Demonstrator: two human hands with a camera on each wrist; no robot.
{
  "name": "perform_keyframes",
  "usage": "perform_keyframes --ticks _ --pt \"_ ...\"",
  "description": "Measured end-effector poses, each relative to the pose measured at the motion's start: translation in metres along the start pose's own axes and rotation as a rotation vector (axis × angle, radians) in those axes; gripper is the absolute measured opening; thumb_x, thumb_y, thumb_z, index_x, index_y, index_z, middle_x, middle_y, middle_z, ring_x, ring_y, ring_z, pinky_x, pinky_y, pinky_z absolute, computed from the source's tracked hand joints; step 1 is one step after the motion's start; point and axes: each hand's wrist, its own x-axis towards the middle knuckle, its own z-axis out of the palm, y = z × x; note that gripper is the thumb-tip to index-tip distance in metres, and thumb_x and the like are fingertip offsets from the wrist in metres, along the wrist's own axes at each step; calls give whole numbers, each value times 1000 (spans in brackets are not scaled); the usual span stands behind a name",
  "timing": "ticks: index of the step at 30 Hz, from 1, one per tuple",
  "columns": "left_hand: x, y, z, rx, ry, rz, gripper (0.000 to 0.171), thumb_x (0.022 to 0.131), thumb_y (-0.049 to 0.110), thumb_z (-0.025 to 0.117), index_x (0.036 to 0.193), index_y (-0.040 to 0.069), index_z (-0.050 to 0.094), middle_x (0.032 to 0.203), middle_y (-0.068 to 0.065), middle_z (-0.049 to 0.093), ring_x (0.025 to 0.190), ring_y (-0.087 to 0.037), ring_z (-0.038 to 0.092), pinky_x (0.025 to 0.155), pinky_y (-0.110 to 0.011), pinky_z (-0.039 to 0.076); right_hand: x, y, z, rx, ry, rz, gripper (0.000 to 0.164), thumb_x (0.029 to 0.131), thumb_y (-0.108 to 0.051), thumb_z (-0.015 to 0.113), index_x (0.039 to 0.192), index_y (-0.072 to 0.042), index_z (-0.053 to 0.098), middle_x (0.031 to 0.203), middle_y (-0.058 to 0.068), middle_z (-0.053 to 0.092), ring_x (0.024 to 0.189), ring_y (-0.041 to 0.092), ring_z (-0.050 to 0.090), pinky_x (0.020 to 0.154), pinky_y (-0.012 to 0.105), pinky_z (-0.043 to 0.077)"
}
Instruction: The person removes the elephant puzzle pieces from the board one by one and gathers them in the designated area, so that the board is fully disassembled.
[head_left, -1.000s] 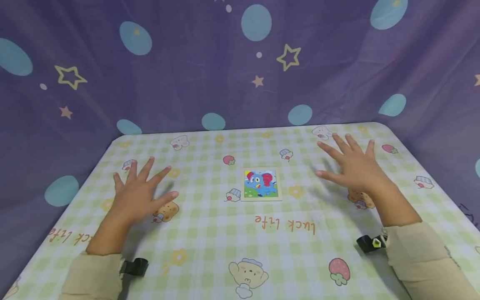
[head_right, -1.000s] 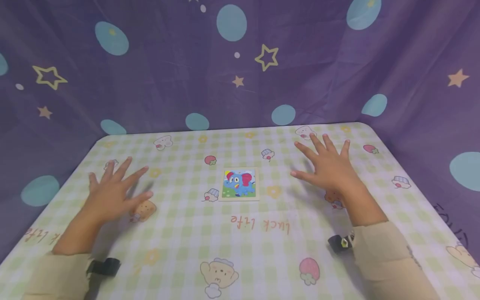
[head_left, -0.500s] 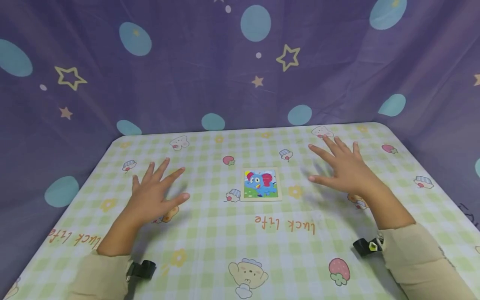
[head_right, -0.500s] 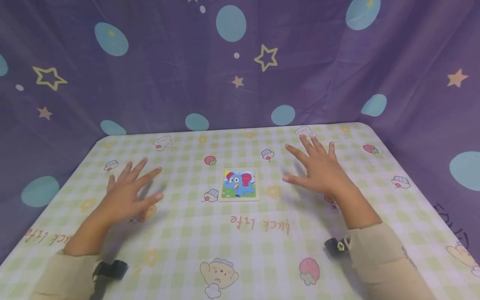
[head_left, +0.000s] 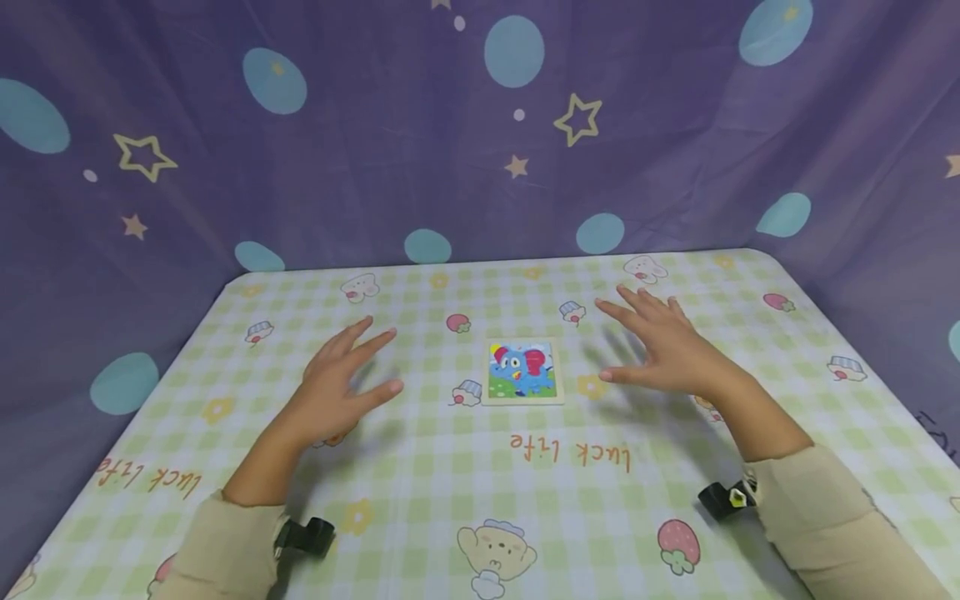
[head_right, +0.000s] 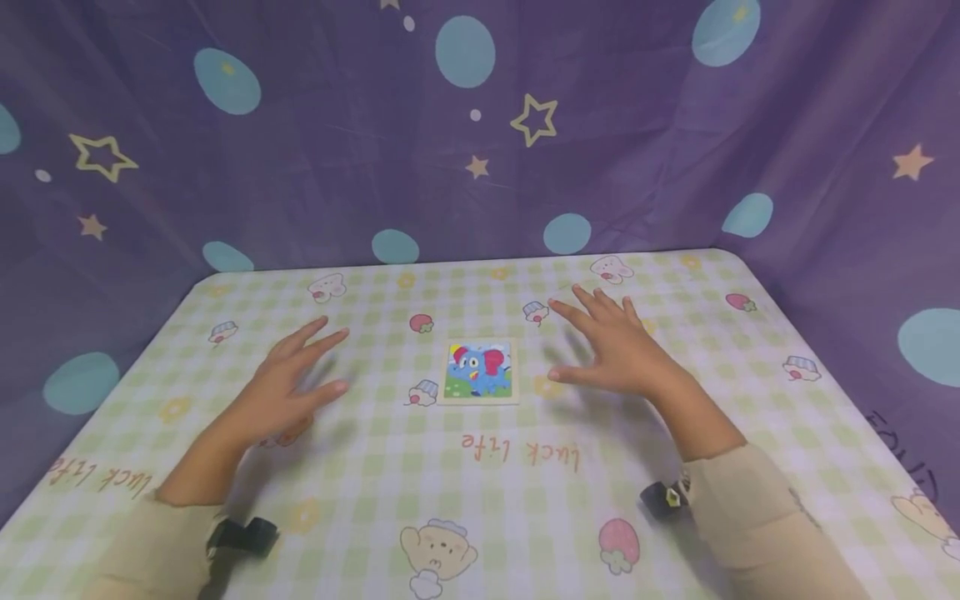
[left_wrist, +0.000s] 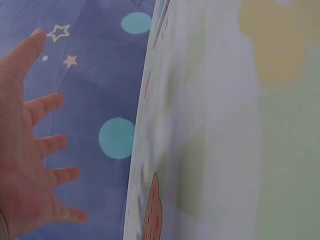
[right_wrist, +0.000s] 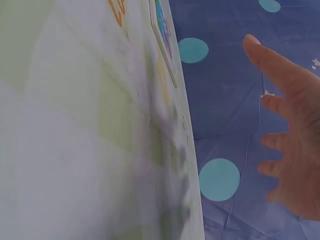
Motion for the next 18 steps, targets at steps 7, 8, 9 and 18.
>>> perform_keyframes --ticks 7,8,9,18 --pt "5 8 11 -129 -45 5 67 93 40 66 152 22 39 160 -11 16 143 -43 14 102 -72 23 3 -4 6 64 -2 -34 91 79 -52 78 153 -23 34 162 12 11 147 37 8 112 64 2" --pt "6 9 13 -153 -51 1 67 93 40 67 151 22 39 160 -10 16 143 -42 15 102 -71 24 4 -4 7 73 -3 -40 91 78 -51 78 153 -23 34 162 12 12 147 37 9 112 64 3" --pt "7 11 14 -173 -56 -2 68 92 40 67 151 23 39 160 -10 17 144 -41 15 103 -70 25 5 -5 8 76 -4 -46 91 78 -51 78 153 -23 34 162 12 12 147 37 10 112 64 5" --pt "18 26 23 -202 -89 15 68 90 43 69 150 24 42 158 -11 21 143 -36 20 104 -66 28 15 -12 10 153 -66 -47 91 79 -52 78 153 -20 35 161 14 14 144 42 16 107 66 24"
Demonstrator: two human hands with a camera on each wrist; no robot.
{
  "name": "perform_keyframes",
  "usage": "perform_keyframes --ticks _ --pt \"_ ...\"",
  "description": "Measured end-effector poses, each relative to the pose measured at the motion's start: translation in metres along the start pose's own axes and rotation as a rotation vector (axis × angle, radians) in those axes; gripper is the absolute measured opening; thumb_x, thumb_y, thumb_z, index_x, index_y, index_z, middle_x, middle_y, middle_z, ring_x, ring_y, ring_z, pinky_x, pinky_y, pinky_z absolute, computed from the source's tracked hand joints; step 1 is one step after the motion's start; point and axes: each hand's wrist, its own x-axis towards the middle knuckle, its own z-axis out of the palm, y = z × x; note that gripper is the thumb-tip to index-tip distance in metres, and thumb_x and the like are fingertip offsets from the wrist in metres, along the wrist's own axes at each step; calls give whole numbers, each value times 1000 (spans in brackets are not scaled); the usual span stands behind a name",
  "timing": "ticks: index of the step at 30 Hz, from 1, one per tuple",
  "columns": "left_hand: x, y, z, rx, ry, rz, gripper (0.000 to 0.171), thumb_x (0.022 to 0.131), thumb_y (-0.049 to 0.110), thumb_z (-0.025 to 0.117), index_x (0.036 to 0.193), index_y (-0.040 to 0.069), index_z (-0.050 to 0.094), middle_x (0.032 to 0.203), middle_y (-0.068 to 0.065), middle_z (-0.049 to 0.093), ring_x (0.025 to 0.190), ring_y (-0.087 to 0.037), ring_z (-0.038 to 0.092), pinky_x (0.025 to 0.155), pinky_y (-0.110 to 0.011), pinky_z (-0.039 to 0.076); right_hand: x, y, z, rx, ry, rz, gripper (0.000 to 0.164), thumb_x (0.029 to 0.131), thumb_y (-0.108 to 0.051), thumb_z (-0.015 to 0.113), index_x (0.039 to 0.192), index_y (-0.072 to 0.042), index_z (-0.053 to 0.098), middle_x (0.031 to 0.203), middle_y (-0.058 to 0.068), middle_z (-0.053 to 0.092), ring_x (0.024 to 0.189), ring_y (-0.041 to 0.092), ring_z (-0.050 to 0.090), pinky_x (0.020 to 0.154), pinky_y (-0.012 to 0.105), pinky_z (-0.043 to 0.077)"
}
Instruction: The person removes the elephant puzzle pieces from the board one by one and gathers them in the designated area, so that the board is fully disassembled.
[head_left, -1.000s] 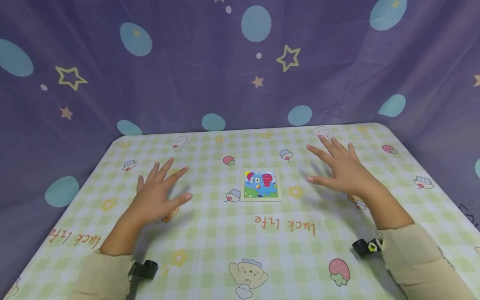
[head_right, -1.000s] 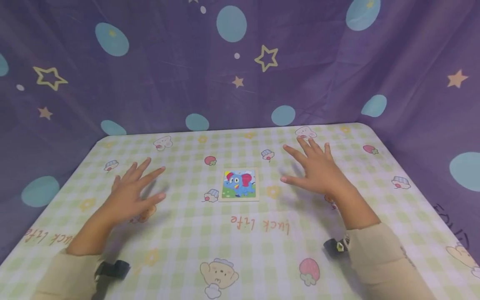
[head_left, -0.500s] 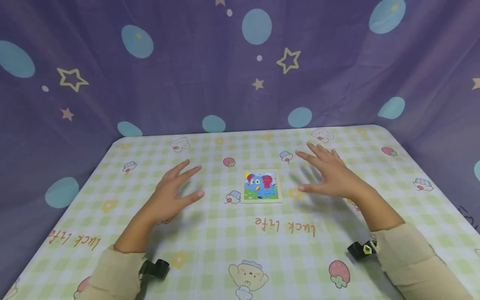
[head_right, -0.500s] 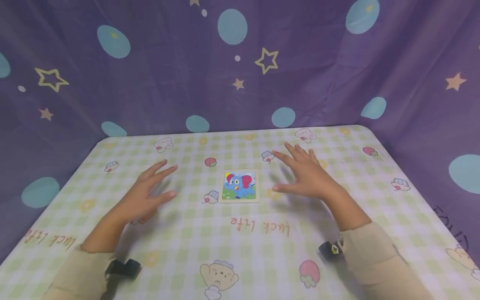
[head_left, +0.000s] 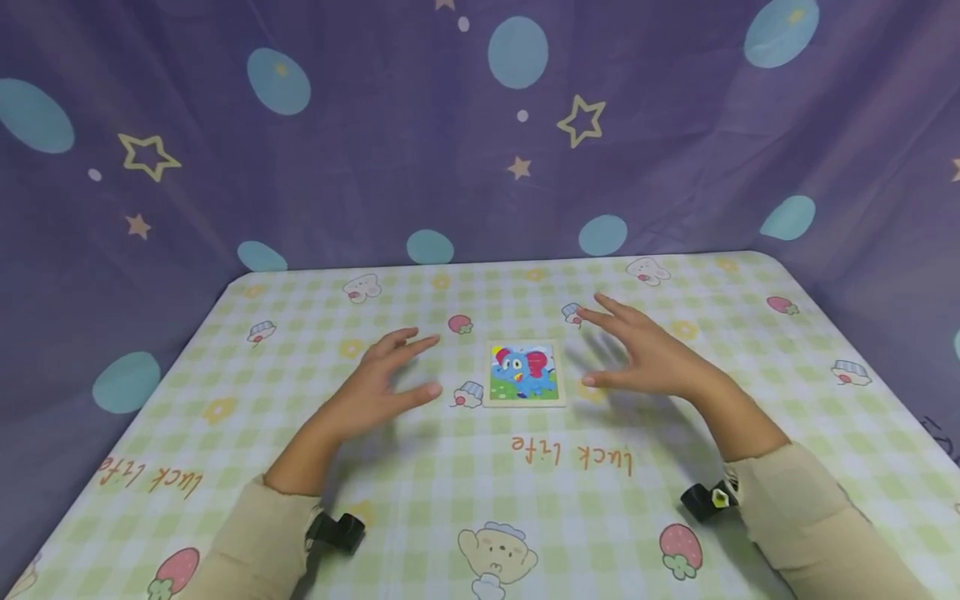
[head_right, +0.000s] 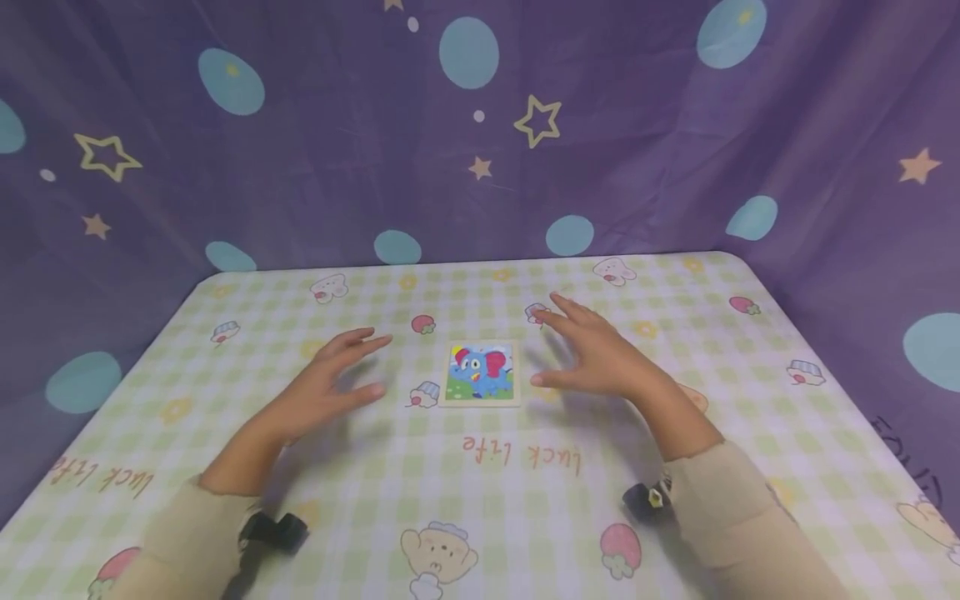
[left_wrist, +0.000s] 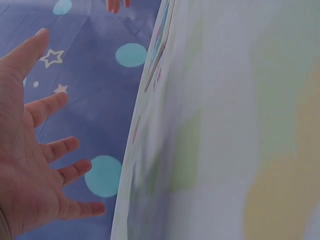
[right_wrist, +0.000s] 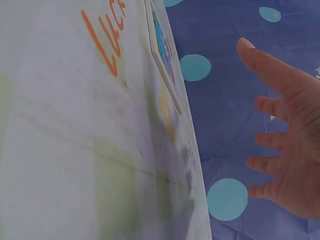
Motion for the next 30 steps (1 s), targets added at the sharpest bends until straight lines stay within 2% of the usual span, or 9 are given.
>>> perform_keyframes --ticks 4,9,14,17,20,23,25,30 --pt "7 4 5 -8 -9 28 69 88 40 72 149 22 44 155 -14 26 141 -37 23 104 -64 29 7 -1 3 18 -12 -20 90 78 -50 79 151 -14 39 160 17 18 143 42 20 108 63 24" --pt "15 9 13 -29 -14 38 69 86 38 76 147 22 48 148 -12 34 136 -33 30 105 -60 32 15 -3 6 44 -39 -23 88 79 -47 79 150 -12 40 159 15 21 143 38 24 109 58 27" --pt "21 14 20 -61 -24 38 68 83 39 77 145 24 51 143 -9 37 133 -31 33 104 -58 32 21 -5 8 58 -38 -48 82 80 -36 82 147 -7 44 156 18 28 141 38 28 110 56 29" --pt "25 17 24 -75 -33 49 67 83 38 78 143 23 52 141 -8 39 131 -30 36 104 -57 33 27 -5 10 51 -34 -71 74 79 -29 83 140 -2 51 149 21 39 139 40 31 110 55 29" --pt "31 20 29 -84 -51 40 66 82 39 79 142 23 54 139 -6 41 127 -28 42 104 -54 36 32 -6 12 42 -39 -65 62 79 -24 83 131 0 58 136 20 52 127 39 47 104 51 38" --pt "37 24 34 -89 -72 16 66 81 40 79 141 22 55 136 -4 44 122 -28 49 101 -50 40 37 -7 13 35 -58 -42 53 80 -21 82 123 1 62 123 16 60 110 35 57 92 47 47" --pt "42 27 38 -95 -85 -6 66 80 41 80 140 23 56 136 -3 45 120 -28 51 99 -49 42 40 -7 14 32 -73 -36 48 81 -20 81 121 2 63 117 15 62 102 33 60 86 46 50" --pt "53 30 52 -100 -94 -22 66 78 38 82 136 19 60 133 -4 51 114 -23 54 91 -41 47 49 -3 18 6 -90 -44 43 79 -17 81 115 3 66 105 14 66 96 32 61 83 45 50"
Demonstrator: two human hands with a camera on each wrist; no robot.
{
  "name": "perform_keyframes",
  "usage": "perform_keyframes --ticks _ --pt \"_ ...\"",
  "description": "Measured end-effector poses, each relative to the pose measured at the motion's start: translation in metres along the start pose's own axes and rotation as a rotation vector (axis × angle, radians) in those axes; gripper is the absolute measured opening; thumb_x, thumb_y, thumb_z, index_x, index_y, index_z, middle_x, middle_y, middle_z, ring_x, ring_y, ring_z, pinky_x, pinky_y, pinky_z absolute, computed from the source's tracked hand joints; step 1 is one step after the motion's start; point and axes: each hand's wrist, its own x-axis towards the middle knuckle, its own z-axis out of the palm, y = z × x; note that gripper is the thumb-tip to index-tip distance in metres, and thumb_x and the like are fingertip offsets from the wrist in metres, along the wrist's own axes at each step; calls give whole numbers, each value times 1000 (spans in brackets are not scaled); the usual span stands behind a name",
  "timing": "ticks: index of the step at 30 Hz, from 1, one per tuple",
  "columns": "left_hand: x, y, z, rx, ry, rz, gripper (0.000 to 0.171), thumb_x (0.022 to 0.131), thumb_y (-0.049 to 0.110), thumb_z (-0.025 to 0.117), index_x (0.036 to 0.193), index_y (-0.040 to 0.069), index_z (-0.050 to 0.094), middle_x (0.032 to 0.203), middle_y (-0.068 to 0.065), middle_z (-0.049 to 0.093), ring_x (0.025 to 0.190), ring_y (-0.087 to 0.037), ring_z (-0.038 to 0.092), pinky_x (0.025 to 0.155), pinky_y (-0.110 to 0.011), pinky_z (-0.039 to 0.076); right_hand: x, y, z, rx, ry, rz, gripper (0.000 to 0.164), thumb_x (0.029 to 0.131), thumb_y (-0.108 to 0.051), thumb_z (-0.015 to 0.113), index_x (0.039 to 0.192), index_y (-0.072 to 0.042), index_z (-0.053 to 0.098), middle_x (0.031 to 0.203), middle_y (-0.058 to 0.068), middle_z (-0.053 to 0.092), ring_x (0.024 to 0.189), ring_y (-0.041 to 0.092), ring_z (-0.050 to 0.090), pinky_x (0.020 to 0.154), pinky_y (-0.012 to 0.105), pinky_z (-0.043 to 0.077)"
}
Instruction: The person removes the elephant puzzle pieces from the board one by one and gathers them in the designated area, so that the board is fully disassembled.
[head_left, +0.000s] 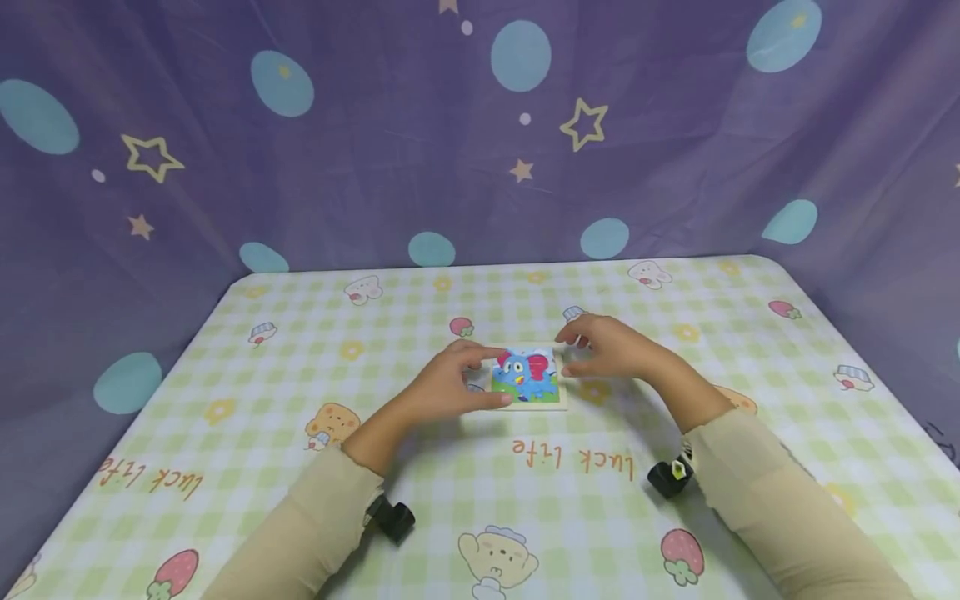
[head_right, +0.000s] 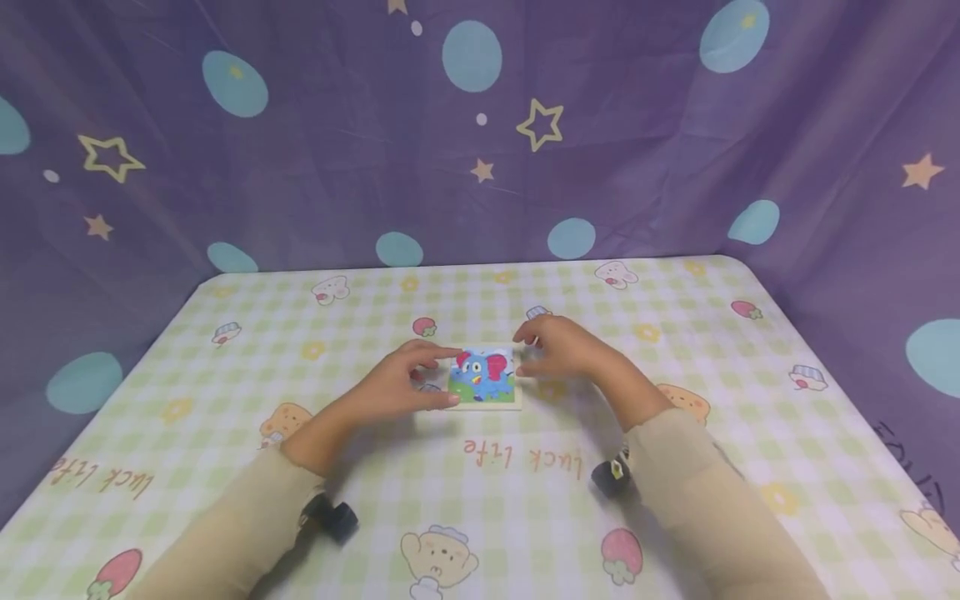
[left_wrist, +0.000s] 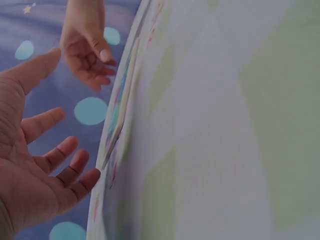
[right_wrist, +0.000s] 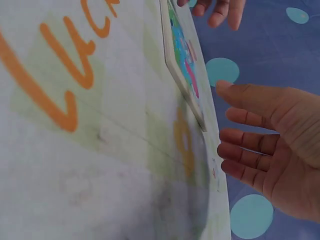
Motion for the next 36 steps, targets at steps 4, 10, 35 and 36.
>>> perform_keyframes --ticks 4,10,35,36 --pt "9 2 9 21 -2 33 65 77 33 84 134 12 62 126 -8 55 106 -22 55 86 -34 47 9 3 5 -18 -14 10 40 75 -15 83 109 2 69 100 11 68 93 29 62 85 43 50" --pt "20 8 14 71 -50 20 64 78 32 83 133 9 61 122 -11 58 105 -23 55 90 -37 46 16 3 8 -27 -39 17 34 74 -16 84 102 0 72 96 8 69 90 24 61 86 41 50" --pt "50 9 27 304 -49 -48 54 78 33 83 123 7 68 109 -6 56 96 -18 51 88 -32 45 23 -1 13 14 -47 97 35 70 -10 85 100 3 71 89 6 66 84 20 59 82 38 50" --pt "50 10 27 311 -49 -53 54 78 34 83 123 7 68 110 -6 56 97 -18 52 89 -33 45 23 -1 13 13 -49 103 35 70 -10 85 100 3 71 89 6 67 84 20 59 82 38 50"
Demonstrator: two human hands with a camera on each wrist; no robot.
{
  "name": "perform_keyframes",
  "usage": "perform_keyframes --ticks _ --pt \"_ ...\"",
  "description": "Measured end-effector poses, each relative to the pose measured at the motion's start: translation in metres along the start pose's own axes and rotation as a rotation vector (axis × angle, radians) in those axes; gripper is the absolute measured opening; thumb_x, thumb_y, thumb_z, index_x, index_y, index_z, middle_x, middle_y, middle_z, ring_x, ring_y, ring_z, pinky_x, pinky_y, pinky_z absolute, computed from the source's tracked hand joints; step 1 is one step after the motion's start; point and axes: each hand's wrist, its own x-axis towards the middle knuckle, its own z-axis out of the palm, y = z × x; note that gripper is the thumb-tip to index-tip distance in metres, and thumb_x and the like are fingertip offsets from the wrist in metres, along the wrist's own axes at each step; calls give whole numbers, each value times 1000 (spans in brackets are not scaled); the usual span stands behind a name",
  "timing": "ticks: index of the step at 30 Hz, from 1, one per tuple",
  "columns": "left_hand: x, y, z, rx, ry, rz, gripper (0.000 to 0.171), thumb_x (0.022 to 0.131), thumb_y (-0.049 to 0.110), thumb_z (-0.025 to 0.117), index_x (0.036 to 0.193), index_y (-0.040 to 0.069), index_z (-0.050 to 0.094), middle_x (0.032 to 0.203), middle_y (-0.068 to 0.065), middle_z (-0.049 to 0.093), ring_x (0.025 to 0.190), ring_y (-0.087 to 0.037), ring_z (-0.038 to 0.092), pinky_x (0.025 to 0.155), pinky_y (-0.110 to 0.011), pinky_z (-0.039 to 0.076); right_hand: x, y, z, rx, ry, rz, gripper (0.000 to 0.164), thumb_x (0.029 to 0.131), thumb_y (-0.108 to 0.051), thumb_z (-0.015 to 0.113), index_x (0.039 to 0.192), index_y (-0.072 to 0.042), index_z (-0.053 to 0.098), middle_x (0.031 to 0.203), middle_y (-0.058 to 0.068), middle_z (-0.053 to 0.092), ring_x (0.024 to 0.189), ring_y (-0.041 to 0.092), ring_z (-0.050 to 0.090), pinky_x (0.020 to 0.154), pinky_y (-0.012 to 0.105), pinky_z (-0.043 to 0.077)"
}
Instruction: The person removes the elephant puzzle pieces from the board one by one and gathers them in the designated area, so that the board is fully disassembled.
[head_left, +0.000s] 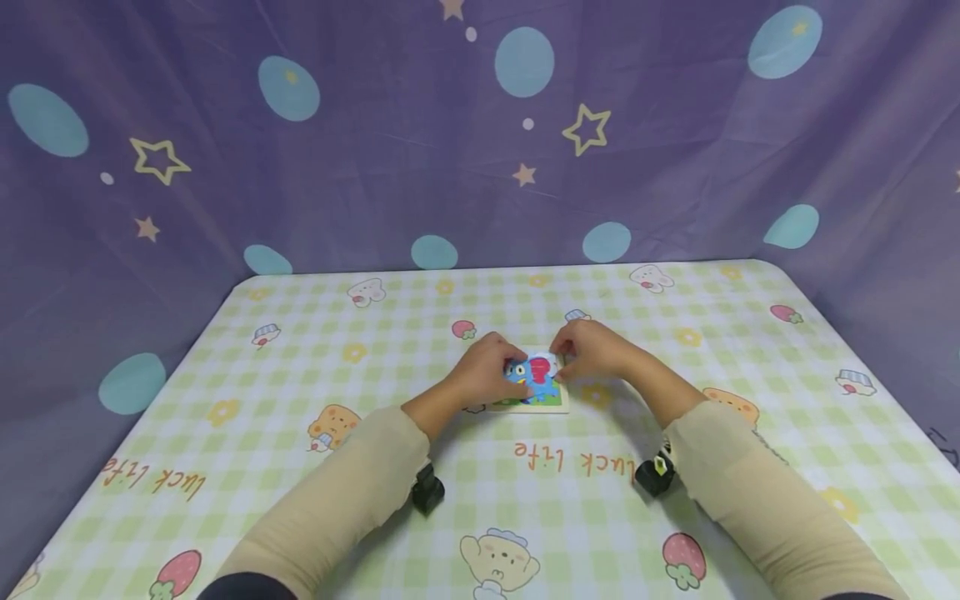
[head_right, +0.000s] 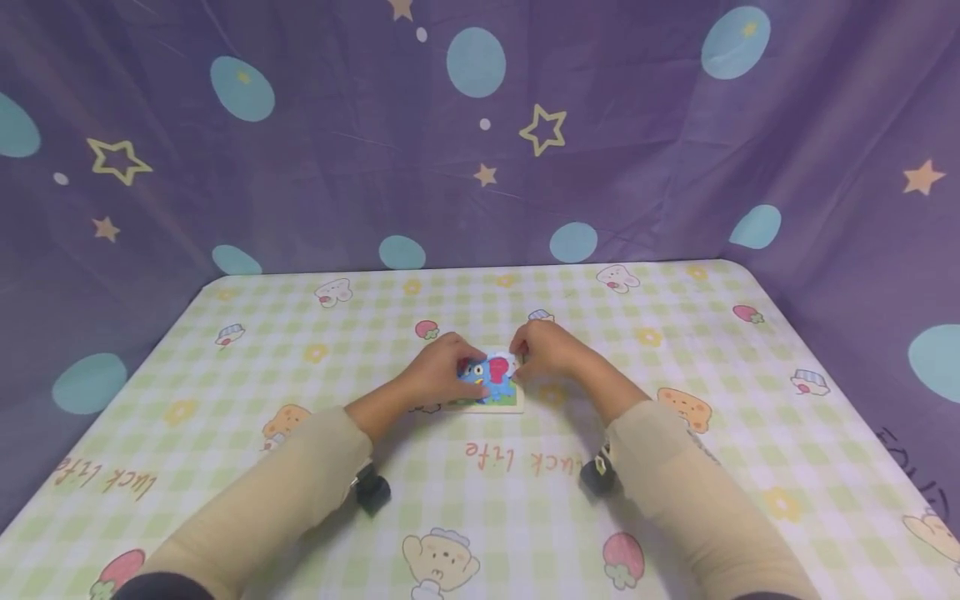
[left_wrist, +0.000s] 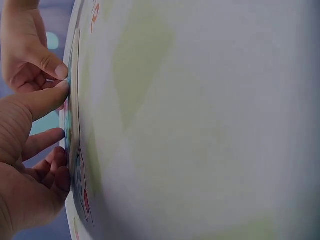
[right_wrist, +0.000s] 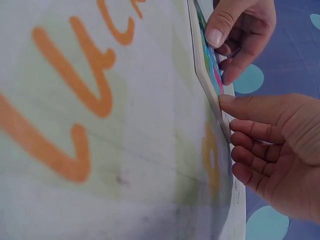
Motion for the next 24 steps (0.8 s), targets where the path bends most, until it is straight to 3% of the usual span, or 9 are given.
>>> perform_keyframes --ticks 11,24 --pt "6 2 4 -23 31 -27 50 76 37 84 118 13 71 114 -6 53 103 -22 50 92 -35 43 1 -3 4 34 5 102 34 70 -9 85 99 2 71 90 6 68 87 22 60 85 40 50" --pt "10 1 8 -34 61 -27 49 73 40 86 113 15 72 112 -5 52 100 -22 48 89 -34 43 0 4 8 151 33 119 37 69 -5 85 100 4 68 92 10 65 88 24 59 85 39 49"
